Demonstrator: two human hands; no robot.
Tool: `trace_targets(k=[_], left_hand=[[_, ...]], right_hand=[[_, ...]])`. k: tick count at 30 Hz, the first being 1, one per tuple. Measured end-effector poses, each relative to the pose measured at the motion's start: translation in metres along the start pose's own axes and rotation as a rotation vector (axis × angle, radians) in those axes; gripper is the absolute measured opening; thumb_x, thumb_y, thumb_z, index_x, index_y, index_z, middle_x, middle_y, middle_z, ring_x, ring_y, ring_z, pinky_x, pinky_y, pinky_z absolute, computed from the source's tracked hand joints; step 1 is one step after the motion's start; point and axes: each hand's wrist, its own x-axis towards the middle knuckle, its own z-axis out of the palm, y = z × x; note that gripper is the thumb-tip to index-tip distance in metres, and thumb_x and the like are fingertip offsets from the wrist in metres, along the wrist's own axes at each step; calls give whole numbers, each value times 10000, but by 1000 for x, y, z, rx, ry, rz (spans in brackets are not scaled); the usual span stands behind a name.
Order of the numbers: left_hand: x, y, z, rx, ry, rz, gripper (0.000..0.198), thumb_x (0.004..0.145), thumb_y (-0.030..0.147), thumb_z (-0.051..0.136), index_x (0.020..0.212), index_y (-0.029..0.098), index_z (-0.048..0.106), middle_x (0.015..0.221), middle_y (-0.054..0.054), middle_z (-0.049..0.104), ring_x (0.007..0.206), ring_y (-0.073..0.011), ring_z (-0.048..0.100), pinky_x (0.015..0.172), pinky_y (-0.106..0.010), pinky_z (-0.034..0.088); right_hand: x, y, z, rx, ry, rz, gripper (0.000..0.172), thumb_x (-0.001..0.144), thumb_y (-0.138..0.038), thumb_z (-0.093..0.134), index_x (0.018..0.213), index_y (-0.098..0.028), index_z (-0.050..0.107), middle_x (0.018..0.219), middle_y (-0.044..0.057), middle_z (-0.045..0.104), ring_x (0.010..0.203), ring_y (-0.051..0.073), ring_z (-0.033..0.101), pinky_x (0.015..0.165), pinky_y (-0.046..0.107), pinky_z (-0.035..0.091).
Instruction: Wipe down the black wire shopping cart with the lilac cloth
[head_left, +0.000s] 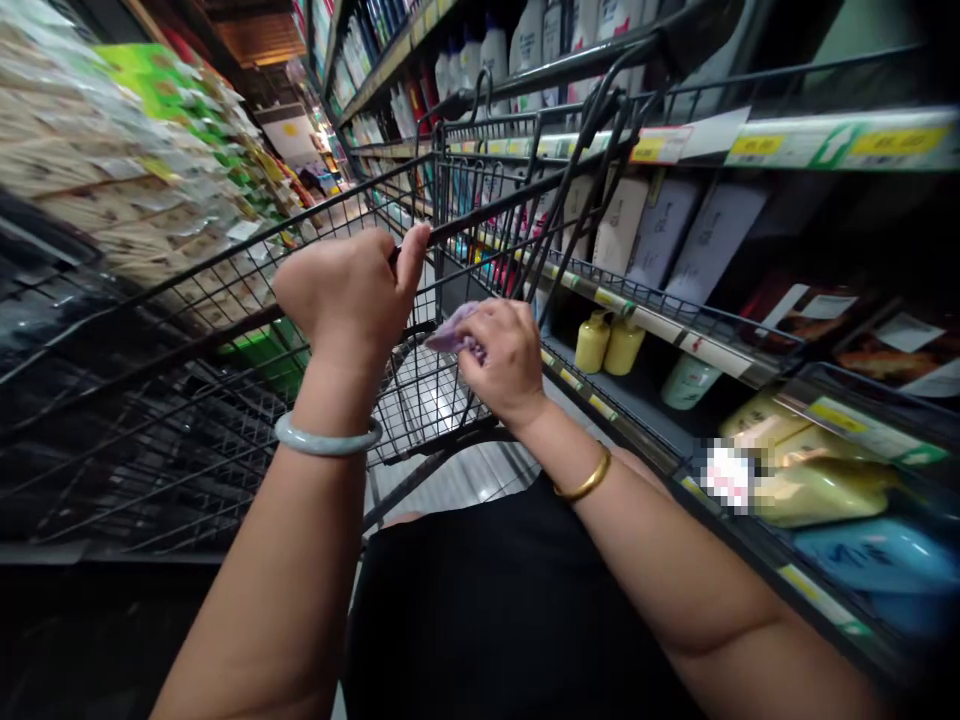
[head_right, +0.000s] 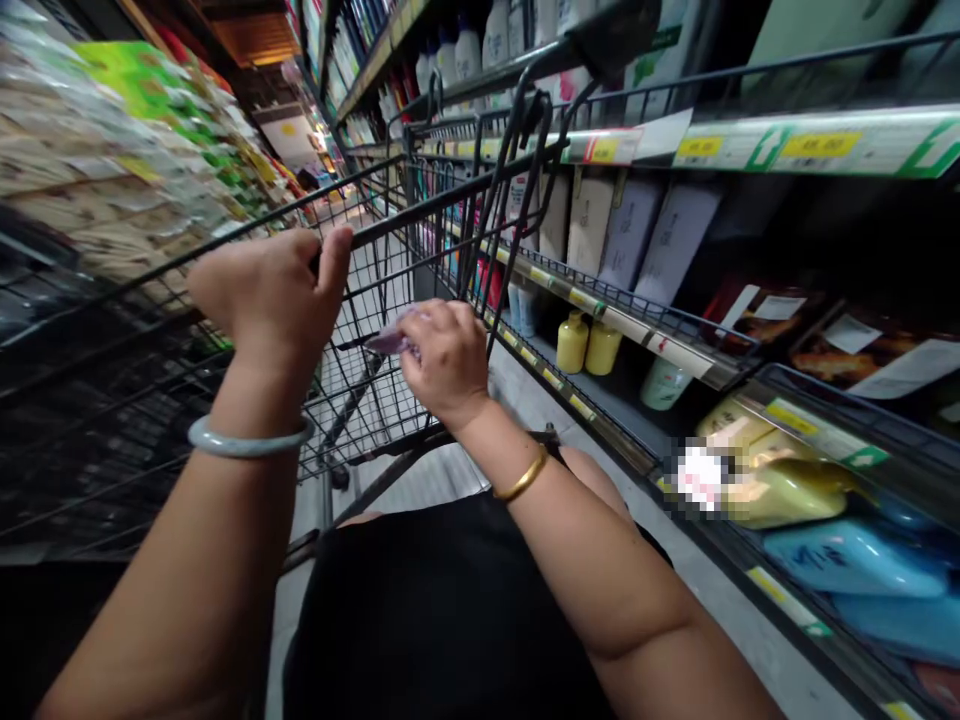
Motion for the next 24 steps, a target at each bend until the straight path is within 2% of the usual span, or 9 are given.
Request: trace_targets(k=[3, 6, 8, 10, 13, 14, 16, 21, 24], left_hand=[[0, -4, 2, 34, 29, 25, 899, 997, 733, 23, 1033, 210, 752, 926, -106, 725, 836, -228, 564, 672, -382, 195], [1, -7, 4, 45, 55, 50, 930, 992, 734, -4, 993, 192, 752, 905, -117, 714, 745, -211, 506, 657, -378, 153], [2, -7, 5, 55, 68, 44, 938, 990, 732, -14, 969, 183, 747, 869, -113, 699, 705, -202, 465, 652, -370, 137], [2, -8, 5, 71, 73, 39, 933, 995, 712, -21, 954, 178, 744, 830, -113, 681, 686, -205, 445, 650, -364, 129], [2, -11, 7, 78, 89, 24, 909, 1007, 665, -23, 939, 176, 741, 793, -119, 660, 686, -221, 459, 660, -359, 127], [2, -13, 7, 72, 92, 18, 890, 1011, 649, -16, 932, 182, 737, 787, -120, 655, 686, -224, 462, 665, -358, 124], [1, -17, 7, 59, 88, 29, 820, 1016, 615, 13, 936, 213, 723, 800, -119, 652, 689, -231, 459, 678, -360, 120], [0, -23, 10, 99, 75, 79, 705, 1023, 551, 33, 995, 291, 688, 828, -104, 633, 679, -240, 406, 681, -362, 127], [2, -22, 12, 93, 124, 10, 765, 1034, 564, 23, 919, 240, 706, 737, -97, 582, 620, -209, 298, 670, -358, 103]], right_hand=[[4, 5, -3, 20, -47, -51, 169, 879, -152, 646, 989, -251, 727, 1149, 68, 682, 1136, 269, 575, 1044, 463, 498], [16, 23, -14, -31, 149, 103, 202, 883, -122, 586, 972, -244, 721, 1110, 78, 669, 1166, 278, 573, 1085, 504, 468], [14, 26, -16, -40, 200, 147, 215, 884, -125, 575, 968, -255, 724, 1115, 76, 678, 1178, 286, 569, 1089, 522, 456], [3, 17, -10, -1, 100, 70, 183, 891, -168, 609, 980, -266, 735, 1137, 65, 703, 1155, 281, 574, 1058, 500, 464], [-16, -1, 7, 19, -168, -186, 156, 909, -263, 663, 1037, -288, 749, 1253, 35, 726, 1242, 287, 556, 1051, 488, 431], [-18, -4, 10, 17, -202, -245, 152, 932, -283, 649, 1045, -290, 751, 1271, 30, 729, 1260, 284, 551, 1052, 486, 420], [-17, -4, 10, 12, -182, -269, 168, 951, -298, 637, 1066, -296, 759, 1275, 29, 732, 1279, 276, 545, 1060, 473, 407], [-4, 7, -1, -48, 59, -4, 182, 893, -223, 685, 1032, -288, 782, 1217, 42, 721, 1242, 274, 535, 1051, 440, 413], [-12, -1, 6, -51, -71, -134, 133, 917, -242, 673, 1002, -283, 767, 1220, 25, 733, 1230, 257, 534, 1018, 436, 398]])
